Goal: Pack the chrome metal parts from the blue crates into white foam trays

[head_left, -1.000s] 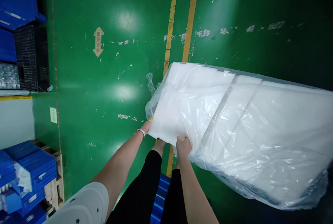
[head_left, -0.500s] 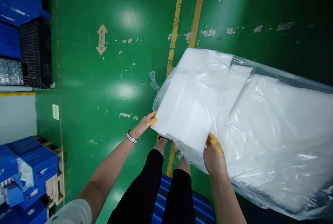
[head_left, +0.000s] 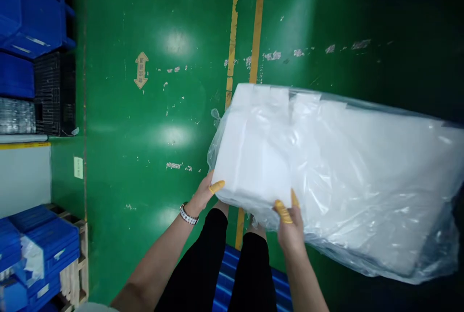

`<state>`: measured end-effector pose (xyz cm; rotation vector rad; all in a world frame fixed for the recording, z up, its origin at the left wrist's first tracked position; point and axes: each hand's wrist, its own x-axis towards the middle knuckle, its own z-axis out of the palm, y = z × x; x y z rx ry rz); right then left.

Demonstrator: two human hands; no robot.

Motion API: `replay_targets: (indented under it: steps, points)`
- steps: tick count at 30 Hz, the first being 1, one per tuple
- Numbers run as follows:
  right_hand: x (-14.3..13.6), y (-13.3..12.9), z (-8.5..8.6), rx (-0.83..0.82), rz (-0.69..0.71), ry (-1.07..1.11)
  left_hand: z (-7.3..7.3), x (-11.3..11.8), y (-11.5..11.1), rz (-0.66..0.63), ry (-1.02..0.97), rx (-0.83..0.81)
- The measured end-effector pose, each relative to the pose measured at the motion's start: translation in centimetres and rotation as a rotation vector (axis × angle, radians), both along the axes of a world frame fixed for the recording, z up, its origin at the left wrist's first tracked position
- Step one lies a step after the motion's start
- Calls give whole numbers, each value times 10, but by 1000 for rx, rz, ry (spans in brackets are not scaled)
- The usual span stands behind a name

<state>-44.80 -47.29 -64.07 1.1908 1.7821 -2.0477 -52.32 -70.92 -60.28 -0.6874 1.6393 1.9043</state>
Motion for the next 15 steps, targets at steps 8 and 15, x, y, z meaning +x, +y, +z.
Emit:
replay_targets:
  steps: [8,15]
  points:
    - [-23,25,16,73,-52,130,1,-15,30,112,144,-41]
    - [-43,36,7,85,-69,148,-3,-35,56,-33,140,-195]
